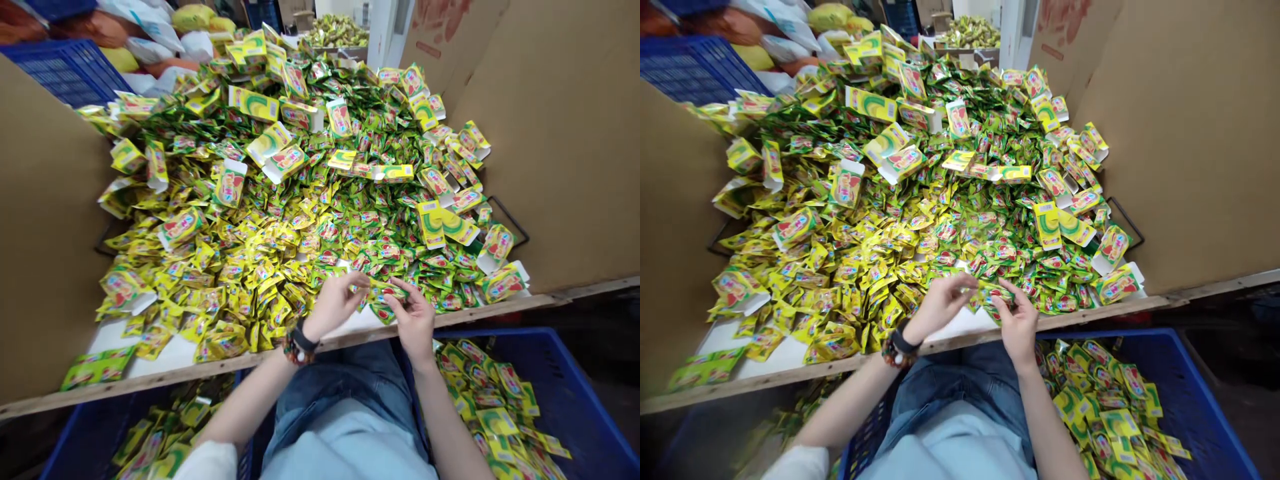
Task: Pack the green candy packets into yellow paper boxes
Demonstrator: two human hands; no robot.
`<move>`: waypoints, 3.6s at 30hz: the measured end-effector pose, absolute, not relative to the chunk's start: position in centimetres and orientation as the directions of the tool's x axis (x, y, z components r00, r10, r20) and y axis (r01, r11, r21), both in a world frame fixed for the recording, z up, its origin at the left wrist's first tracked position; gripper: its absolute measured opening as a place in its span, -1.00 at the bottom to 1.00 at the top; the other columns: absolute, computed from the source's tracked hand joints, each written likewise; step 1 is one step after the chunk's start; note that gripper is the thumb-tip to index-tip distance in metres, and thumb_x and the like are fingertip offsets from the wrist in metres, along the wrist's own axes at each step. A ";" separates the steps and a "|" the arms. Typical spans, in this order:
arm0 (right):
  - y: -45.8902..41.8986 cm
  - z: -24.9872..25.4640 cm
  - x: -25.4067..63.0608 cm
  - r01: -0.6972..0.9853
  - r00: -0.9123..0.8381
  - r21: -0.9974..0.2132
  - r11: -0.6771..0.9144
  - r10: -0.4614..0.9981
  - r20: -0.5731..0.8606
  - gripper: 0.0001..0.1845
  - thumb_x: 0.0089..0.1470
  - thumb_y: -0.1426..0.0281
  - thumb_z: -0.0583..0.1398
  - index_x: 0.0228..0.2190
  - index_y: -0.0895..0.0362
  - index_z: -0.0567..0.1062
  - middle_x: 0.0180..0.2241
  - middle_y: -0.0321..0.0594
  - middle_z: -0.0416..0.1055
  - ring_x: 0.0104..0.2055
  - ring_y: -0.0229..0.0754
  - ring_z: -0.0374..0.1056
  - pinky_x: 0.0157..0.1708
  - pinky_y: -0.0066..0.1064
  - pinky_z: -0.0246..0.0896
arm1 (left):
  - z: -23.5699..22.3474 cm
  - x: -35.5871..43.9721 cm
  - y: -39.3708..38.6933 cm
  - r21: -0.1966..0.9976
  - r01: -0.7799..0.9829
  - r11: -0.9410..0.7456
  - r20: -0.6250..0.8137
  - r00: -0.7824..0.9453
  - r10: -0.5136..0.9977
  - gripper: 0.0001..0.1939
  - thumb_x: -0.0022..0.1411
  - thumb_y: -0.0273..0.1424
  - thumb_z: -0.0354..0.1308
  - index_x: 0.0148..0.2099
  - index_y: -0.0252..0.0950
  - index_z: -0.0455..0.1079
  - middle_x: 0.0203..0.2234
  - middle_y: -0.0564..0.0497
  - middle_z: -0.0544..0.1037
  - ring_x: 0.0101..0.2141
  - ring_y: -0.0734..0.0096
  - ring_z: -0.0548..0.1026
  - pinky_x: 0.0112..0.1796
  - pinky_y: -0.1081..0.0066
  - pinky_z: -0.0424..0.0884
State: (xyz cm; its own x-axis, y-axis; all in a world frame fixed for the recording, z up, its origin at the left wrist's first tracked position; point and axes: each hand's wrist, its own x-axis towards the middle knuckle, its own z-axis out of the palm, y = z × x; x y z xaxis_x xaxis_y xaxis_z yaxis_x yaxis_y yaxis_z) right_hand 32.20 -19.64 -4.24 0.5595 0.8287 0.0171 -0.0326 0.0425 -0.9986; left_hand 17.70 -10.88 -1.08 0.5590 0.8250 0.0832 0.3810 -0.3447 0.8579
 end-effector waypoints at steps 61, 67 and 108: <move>-21.1 -1.7 31.0 -0.183 0.534 -0.967 0.177 0.844 0.053 -0.82 -0.05 0.36 0.37 -0.31 0.04 0.59 -0.29 -0.29 0.57 -0.27 -0.24 0.44 -0.24 -0.40 0.35 | 0.4 12.5 -8.0 0.137 0.743 -0.656 0.194 0.629 0.753 -0.54 0.15 -0.33 0.22 0.07 -0.37 0.28 -0.04 -0.25 0.41 -0.04 0.00 0.36 -0.09 0.12 0.27; -19.7 -0.3 31.9 -0.306 0.518 -0.933 0.191 0.855 0.005 -0.79 -0.12 0.34 0.40 -0.35 0.02 0.58 -0.35 -0.32 0.53 -0.35 -0.28 0.39 -0.30 -0.43 0.31 | -0.2 11.6 -12.7 0.373 0.598 -0.710 0.385 0.596 0.705 -0.44 0.18 -0.26 0.24 0.18 -0.29 0.23 -0.13 -0.15 0.45 -0.13 0.14 0.42 -0.12 0.25 0.38; -21.9 -3.8 27.7 -0.109 0.024 -0.992 -0.061 0.998 -0.064 -0.45 0.16 0.29 0.18 0.18 0.04 0.35 0.03 -0.08 0.51 0.03 0.01 0.47 -0.02 -0.12 0.43 | -9.3 14.8 -20.5 0.633 0.452 -0.628 0.545 0.316 0.776 -0.55 0.29 -0.29 0.07 0.17 -0.22 0.08 0.01 -0.19 0.41 -0.04 0.14 0.49 -0.09 0.16 0.45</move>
State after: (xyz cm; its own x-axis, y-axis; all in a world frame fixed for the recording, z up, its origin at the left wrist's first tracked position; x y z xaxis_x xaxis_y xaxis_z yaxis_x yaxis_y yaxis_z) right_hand 27.73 -21.86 -3.82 0.0237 0.9977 -0.0642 -0.1087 -0.0612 -0.9922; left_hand 14.83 -20.45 -9.27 0.3156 0.7765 0.5454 0.4516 -0.6285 0.6333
